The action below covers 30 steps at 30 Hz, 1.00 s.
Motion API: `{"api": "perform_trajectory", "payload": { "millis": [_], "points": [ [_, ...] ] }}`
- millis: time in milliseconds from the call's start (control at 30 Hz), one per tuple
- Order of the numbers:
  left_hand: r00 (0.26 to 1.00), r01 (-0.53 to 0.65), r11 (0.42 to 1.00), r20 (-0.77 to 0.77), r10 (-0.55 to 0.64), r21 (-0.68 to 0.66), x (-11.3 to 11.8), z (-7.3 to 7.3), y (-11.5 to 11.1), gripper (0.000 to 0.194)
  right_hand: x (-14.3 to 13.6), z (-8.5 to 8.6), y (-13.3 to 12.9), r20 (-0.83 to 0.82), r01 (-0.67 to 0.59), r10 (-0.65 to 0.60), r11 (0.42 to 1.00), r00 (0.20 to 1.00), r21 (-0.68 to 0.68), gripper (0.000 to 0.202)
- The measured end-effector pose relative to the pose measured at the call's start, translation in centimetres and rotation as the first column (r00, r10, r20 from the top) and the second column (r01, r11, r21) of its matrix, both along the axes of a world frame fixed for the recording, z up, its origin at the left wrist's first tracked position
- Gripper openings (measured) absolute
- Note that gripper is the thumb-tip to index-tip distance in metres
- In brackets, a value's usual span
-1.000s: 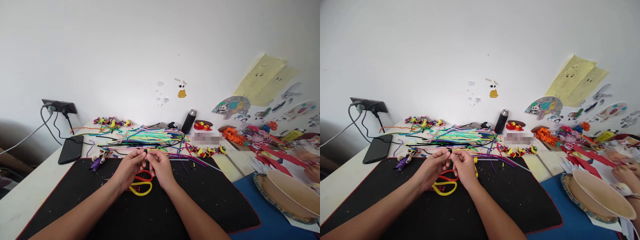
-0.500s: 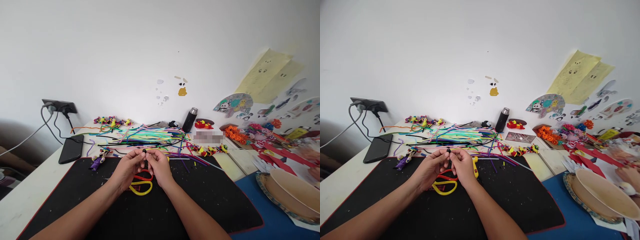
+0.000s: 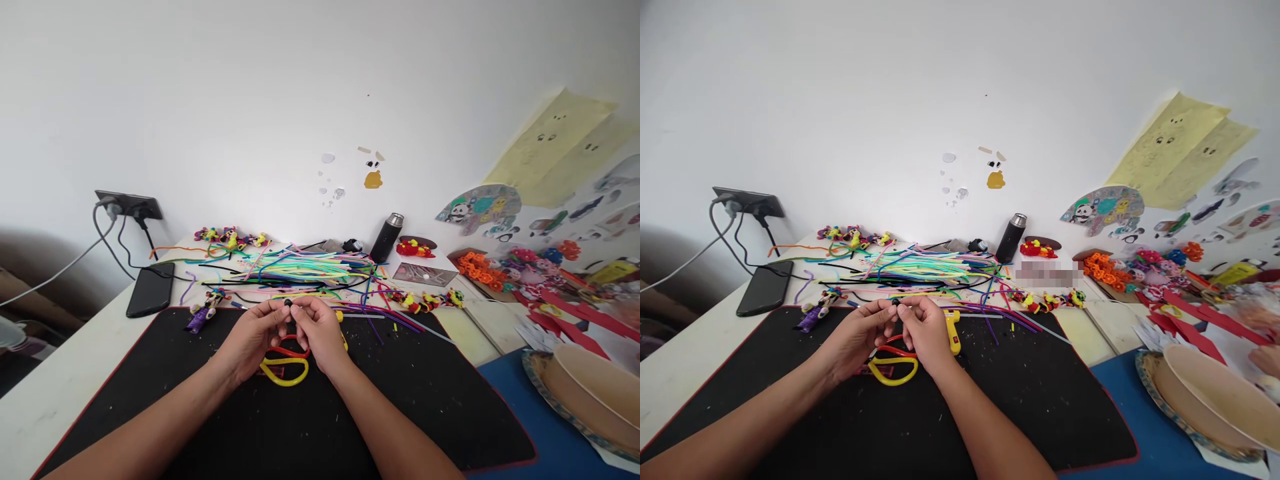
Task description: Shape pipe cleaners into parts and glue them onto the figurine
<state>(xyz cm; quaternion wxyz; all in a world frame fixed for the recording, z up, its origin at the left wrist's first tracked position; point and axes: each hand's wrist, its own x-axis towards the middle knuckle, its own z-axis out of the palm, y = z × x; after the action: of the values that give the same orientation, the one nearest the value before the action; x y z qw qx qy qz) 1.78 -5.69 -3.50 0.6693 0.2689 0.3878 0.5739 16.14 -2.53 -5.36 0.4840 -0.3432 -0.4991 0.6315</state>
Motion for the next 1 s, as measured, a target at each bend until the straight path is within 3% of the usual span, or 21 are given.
{"api": "perform_trajectory", "payload": {
  "millis": [200,333,433,467,533,600,633,700,767,867,1000],
  "points": [
    [0.999,0.006,1.0,-0.032,-0.007,-0.02,-0.1,0.1,-0.4,0.042,-0.4,0.3,-0.4,-0.016,-0.034,0.034,0.999,0.999,-0.03,0.033],
    [0.994,0.049,0.997,-0.096,-0.054,-0.054,-0.6,0.9,-2.0,0.045,-0.4,0.7,-0.5,-0.037,-0.052,0.05,0.997,0.998,-0.062,0.034],
    [0.963,0.093,0.994,-0.251,-0.103,-0.049,-3.5,2.1,-3.0,0.049,-0.1,1.0,0.0,-0.041,-0.016,0.013,0.997,0.999,-0.073,0.035],
    [0.942,0.052,0.999,-0.33,-0.052,-0.008,-5.2,2.6,-3.1,0.048,0.0,1.1,0.2,-0.043,-0.006,0.003,0.997,0.999,-0.074,0.035],
    [0.853,-0.116,0.985,-0.495,0.165,0.128,-9.2,3.2,-2.7,0.045,0.0,1.2,0.7,-0.048,0.005,-0.008,0.998,0.999,-0.07,0.036],
    [0.638,-0.256,0.937,-0.687,0.348,0.238,-13.5,3.4,-1.8,0.046,-0.4,1.2,1.0,-0.057,0.003,-0.007,0.998,0.998,-0.066,0.035],
    [0.52,-0.27,0.935,-0.782,0.343,0.231,-15.4,3.3,-1.4,0.048,-0.8,1.1,1.1,-0.063,-0.002,-0.002,0.998,0.998,-0.066,0.035],
    [0.327,-0.208,0.971,-0.927,0.184,0.119,-18.4,2.7,-0.6,0.053,-1.6,0.9,0.9,-0.074,-0.023,0.017,0.997,0.997,-0.073,0.034],
    [0.196,-0.123,0.992,-0.979,0.057,0.034,-20.2,1.8,-0.1,0.056,-2.3,0.6,0.6,-0.078,-0.051,0.044,0.995,0.996,-0.088,0.032],
    [0.102,-0.073,0.995,-0.993,-0.054,-0.062,-21.0,0.4,0.1,0.057,-2.5,0.2,0.2,-0.068,-0.074,0.067,0.991,0.995,-0.109,0.032],
    [0.129,-0.009,0.983,-0.975,-0.183,-0.185,-20.7,-0.4,0.1,0.059,-1.9,-0.3,0.2,-0.046,-0.053,0.048,0.991,0.998,-0.124,0.033]
  ]
}}
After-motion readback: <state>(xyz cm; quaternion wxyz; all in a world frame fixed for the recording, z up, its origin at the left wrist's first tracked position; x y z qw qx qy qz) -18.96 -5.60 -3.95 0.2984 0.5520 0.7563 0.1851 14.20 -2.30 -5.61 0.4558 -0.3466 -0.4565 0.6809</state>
